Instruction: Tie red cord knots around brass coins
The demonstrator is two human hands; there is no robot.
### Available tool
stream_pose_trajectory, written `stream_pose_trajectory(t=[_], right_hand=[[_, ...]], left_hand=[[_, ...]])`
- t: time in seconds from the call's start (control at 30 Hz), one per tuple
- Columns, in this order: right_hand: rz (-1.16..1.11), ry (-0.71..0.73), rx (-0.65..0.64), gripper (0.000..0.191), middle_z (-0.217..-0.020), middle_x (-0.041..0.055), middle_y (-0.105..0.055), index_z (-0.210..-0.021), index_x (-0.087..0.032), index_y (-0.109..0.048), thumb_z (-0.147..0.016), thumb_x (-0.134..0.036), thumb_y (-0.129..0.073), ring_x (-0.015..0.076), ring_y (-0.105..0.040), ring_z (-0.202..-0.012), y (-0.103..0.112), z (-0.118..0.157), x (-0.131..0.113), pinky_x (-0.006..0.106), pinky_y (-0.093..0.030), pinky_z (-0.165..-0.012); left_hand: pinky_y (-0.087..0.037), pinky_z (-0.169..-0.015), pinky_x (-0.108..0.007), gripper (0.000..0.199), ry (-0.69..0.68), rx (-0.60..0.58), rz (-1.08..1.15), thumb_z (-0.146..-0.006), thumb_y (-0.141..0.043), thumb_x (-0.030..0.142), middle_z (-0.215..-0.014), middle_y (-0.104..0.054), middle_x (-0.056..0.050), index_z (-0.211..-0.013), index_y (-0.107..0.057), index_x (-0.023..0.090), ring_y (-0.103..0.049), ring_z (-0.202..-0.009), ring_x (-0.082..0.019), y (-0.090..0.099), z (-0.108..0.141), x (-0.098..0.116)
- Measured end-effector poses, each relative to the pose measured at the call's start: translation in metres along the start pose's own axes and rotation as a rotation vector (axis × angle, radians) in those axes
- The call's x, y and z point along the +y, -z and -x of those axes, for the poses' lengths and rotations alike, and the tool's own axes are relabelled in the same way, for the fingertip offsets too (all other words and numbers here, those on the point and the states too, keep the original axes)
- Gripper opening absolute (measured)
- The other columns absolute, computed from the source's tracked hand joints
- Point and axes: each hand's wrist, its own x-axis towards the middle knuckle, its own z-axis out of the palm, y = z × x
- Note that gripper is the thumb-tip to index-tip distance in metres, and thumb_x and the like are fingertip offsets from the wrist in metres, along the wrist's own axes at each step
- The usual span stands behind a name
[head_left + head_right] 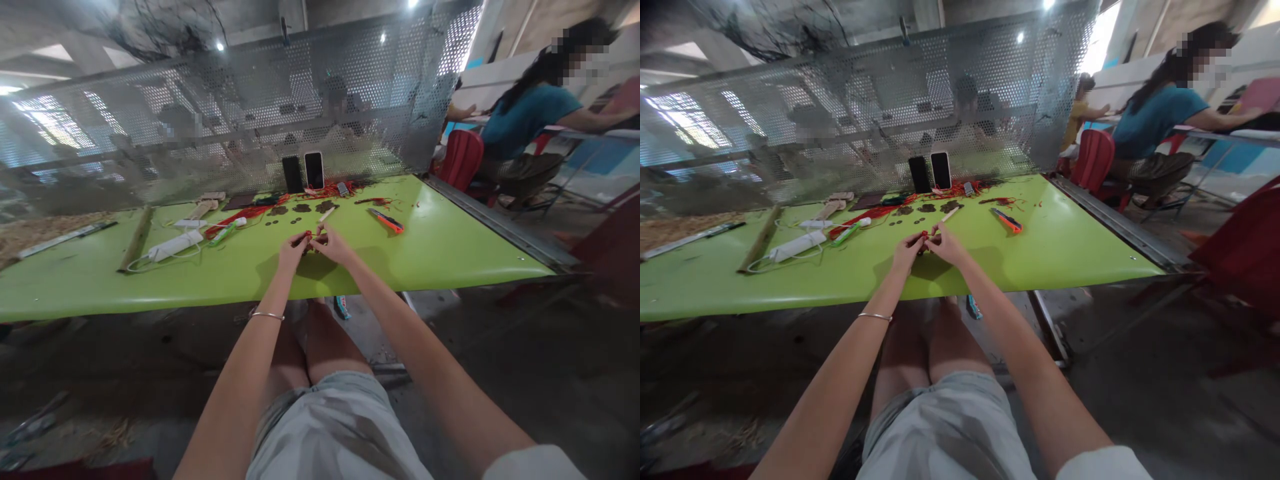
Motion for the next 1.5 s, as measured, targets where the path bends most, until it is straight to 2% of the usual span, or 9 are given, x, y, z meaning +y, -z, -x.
stream_pose_trajectory(t=[0.23,0.4,0.63,0.77,0.87,0.97,1.1,1.3,1.5], right_hand=[[0.020,-0.011,0.005,0.021,-0.066,-0.0029,-0.062,-0.084,-0.022,-0.033,-0.077,-0.018,-0.052,0.0120,-0.059,-0.059,0.000,-0.002,0.003,0.025,-0.047,-0.054],[0.062,-0.003,0.030,0.022,-0.068,-0.0017,-0.063,-0.088,-0.022,-0.035,-0.076,-0.024,-0.054,0.0130,-0.060,-0.060,0.001,-0.005,0.011,0.026,-0.047,-0.054],[0.142,0.050,0.051,0.024,-0.067,-0.0007,-0.064,-0.098,-0.020,-0.042,-0.078,-0.027,-0.053,0.0129,-0.060,-0.059,0.000,-0.004,0.013,0.026,-0.047,-0.057],[0.224,0.076,0.077,0.027,-0.065,-0.0006,-0.063,-0.104,-0.019,-0.047,-0.079,-0.025,-0.053,0.0128,-0.058,-0.056,0.002,-0.001,0.007,0.026,-0.046,-0.054],[0.291,0.103,0.133,0.025,-0.075,0.0031,-0.064,-0.106,-0.020,-0.053,-0.082,-0.023,-0.049,0.0126,-0.057,-0.059,0.006,0.000,0.003,0.026,-0.046,-0.055],[0.351,0.157,0.156,0.022,-0.087,0.0056,-0.063,-0.101,-0.021,-0.061,-0.083,-0.020,-0.048,0.0137,-0.056,-0.068,0.008,-0.002,0.002,0.029,-0.047,-0.063],[0.394,0.217,0.135,0.019,-0.091,0.0072,-0.063,-0.093,-0.019,-0.066,-0.083,-0.020,-0.050,0.0161,-0.056,-0.079,0.007,-0.007,0.005,0.030,-0.047,-0.071],[0.418,0.239,0.156,0.017,-0.083,0.0062,-0.063,-0.090,-0.018,-0.066,-0.084,-0.024,-0.052,0.0155,-0.056,-0.075,0.008,-0.007,0.006,0.029,-0.047,-0.068],[0.430,0.233,0.184,0.019,-0.085,0.0080,-0.060,-0.087,-0.016,-0.065,-0.084,-0.031,-0.053,0.0157,-0.055,-0.073,0.009,-0.004,-0.001,0.032,-0.048,-0.069]], left_hand=[[-0.047,-0.060,-0.025,0.037,-0.004,-0.020,0.019,-0.059,-0.074,0.035,-0.072,-0.068,-0.005,-0.090,-0.072,0.014,-0.059,-0.059,-0.011,-0.002,0.001,0.002],[-0.041,-0.051,-0.022,0.037,-0.003,-0.037,0.002,-0.061,-0.073,0.039,-0.061,-0.065,-0.002,-0.087,-0.072,0.013,-0.054,-0.052,-0.009,-0.004,0.007,0.010],[-0.042,-0.053,-0.023,0.037,0.016,-0.048,-0.034,-0.060,-0.074,0.038,-0.064,-0.066,-0.003,-0.088,-0.072,0.013,-0.056,-0.054,-0.010,-0.004,0.007,0.010],[-0.044,-0.055,-0.023,0.029,0.014,-0.044,-0.054,-0.067,-0.071,0.035,-0.066,-0.065,-0.002,-0.087,-0.069,0.013,-0.056,-0.054,-0.009,-0.003,0.005,0.007],[-0.045,-0.052,-0.022,0.024,0.022,-0.054,-0.081,-0.076,-0.065,0.031,-0.069,-0.064,-0.001,-0.090,-0.065,0.011,-0.053,-0.051,-0.007,-0.003,0.005,0.008],[-0.044,-0.048,-0.020,0.020,0.036,-0.079,-0.102,-0.081,-0.061,0.029,-0.068,-0.061,0.001,-0.089,-0.062,0.010,-0.051,-0.048,-0.006,-0.003,0.007,0.010],[-0.042,-0.045,-0.018,0.017,0.050,-0.115,-0.111,-0.085,-0.056,0.027,-0.064,-0.056,0.003,-0.087,-0.060,0.010,-0.048,-0.046,-0.005,-0.005,0.009,0.014],[-0.041,-0.043,-0.017,0.016,0.066,-0.140,-0.108,-0.086,-0.055,0.026,-0.062,-0.054,0.004,-0.087,-0.059,0.010,-0.046,-0.045,-0.004,-0.005,0.009,0.015],[-0.042,-0.044,-0.018,0.017,0.071,-0.155,-0.111,-0.086,-0.054,0.027,-0.064,-0.055,0.004,-0.087,-0.059,0.010,-0.047,-0.046,-0.005,-0.005,0.009,0.014]])
